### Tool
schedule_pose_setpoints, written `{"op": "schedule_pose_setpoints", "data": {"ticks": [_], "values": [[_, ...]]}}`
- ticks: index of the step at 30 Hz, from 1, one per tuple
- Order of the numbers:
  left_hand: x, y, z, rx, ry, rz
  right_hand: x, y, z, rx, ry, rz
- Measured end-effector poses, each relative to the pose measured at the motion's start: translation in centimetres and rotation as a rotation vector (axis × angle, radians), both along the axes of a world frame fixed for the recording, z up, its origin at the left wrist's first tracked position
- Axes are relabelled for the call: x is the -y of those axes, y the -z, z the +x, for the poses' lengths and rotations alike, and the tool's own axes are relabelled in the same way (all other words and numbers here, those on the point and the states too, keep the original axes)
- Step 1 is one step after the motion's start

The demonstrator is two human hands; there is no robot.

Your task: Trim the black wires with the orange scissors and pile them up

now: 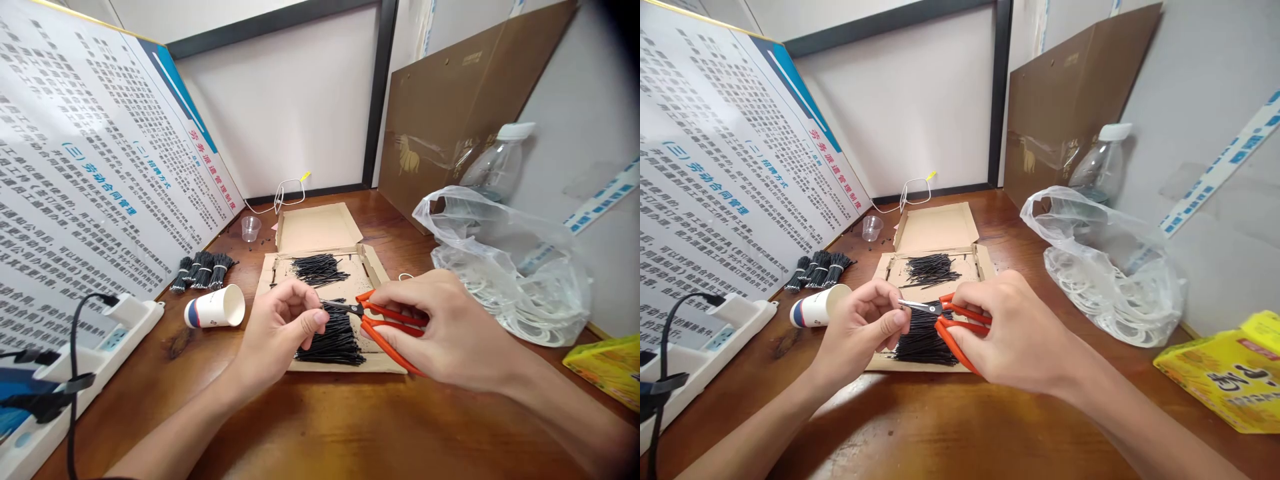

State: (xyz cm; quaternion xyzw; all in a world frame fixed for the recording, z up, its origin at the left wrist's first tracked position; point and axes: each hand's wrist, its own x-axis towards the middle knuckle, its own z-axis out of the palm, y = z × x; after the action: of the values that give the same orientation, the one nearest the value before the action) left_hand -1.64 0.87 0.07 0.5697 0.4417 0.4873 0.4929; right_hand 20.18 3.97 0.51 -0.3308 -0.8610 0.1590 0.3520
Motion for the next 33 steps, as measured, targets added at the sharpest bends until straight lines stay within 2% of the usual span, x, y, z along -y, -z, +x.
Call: {"op": "schedule_pose_setpoints", "data": {"ticks": [20,25,29,33], "values": [[0.0,0.2,-0.1,0.041,0.020,-0.046,0.1,0.1,-0.3,0.091,0.065,0.014],[0.0,0.2,-0.2,0.005,0.015,-0.027,0.0,0.0,-0.2,0.007,0.035,0.002],[-0.4,0.2,-0.9,-0.179,-0.063,0.096,-1.1,-0.2,-0.1,-0.133,0.078,-0.101],[-2.0,0.9,-1.8,-0.647,-0.156,0.381,-3.0,0.7,0.3,-0.218,0.183,-0.127]]}}
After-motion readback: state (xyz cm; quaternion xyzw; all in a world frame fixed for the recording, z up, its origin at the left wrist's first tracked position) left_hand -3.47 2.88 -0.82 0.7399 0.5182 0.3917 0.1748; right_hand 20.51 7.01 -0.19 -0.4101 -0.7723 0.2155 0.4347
